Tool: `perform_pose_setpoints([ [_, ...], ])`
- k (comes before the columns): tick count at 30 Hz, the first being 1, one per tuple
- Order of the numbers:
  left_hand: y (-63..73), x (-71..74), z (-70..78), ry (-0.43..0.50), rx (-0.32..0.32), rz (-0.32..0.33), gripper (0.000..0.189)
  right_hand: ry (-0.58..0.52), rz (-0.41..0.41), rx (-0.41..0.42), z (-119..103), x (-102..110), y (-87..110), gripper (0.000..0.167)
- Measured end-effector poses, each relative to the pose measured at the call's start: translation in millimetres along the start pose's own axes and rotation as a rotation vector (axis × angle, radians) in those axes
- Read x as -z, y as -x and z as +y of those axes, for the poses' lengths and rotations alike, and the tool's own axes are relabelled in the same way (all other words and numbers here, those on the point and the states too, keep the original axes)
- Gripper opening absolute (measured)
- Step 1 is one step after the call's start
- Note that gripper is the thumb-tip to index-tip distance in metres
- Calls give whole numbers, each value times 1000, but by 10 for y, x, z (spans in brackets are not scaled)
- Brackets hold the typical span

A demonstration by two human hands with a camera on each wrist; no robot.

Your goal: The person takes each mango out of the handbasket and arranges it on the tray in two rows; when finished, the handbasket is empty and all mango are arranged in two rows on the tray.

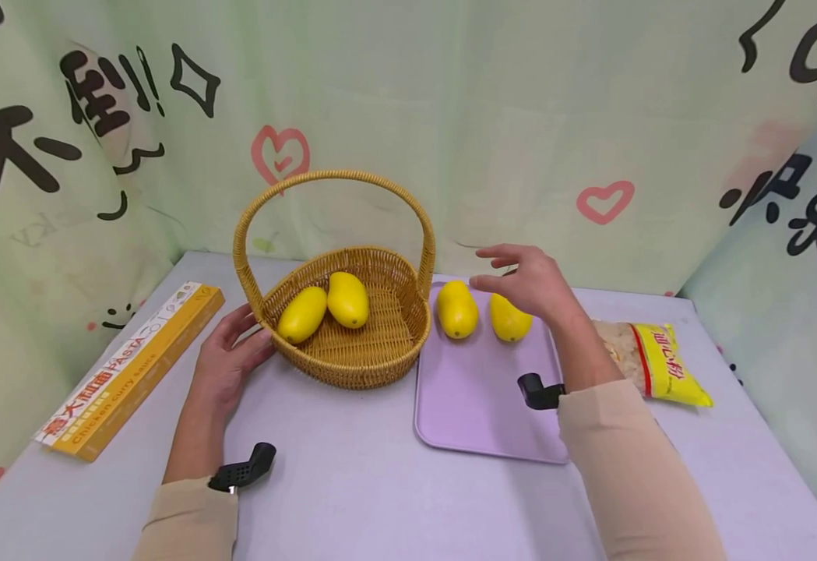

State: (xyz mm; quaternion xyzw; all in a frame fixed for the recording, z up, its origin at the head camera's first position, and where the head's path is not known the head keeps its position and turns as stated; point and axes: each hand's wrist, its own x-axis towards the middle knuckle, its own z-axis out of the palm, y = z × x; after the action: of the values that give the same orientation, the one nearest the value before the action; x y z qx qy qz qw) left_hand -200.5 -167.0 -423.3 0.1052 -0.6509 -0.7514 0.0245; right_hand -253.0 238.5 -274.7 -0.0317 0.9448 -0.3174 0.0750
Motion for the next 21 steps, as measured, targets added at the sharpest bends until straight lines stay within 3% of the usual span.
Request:
perform_pose_setpoints([
  [9,-10,-8,10,-1,3,-7,68,-51,-27,32,-252,-68,113,55],
  [21,8,-4,0,-12,2,-2,67,-127,-73,130,-516,-170,124,47],
])
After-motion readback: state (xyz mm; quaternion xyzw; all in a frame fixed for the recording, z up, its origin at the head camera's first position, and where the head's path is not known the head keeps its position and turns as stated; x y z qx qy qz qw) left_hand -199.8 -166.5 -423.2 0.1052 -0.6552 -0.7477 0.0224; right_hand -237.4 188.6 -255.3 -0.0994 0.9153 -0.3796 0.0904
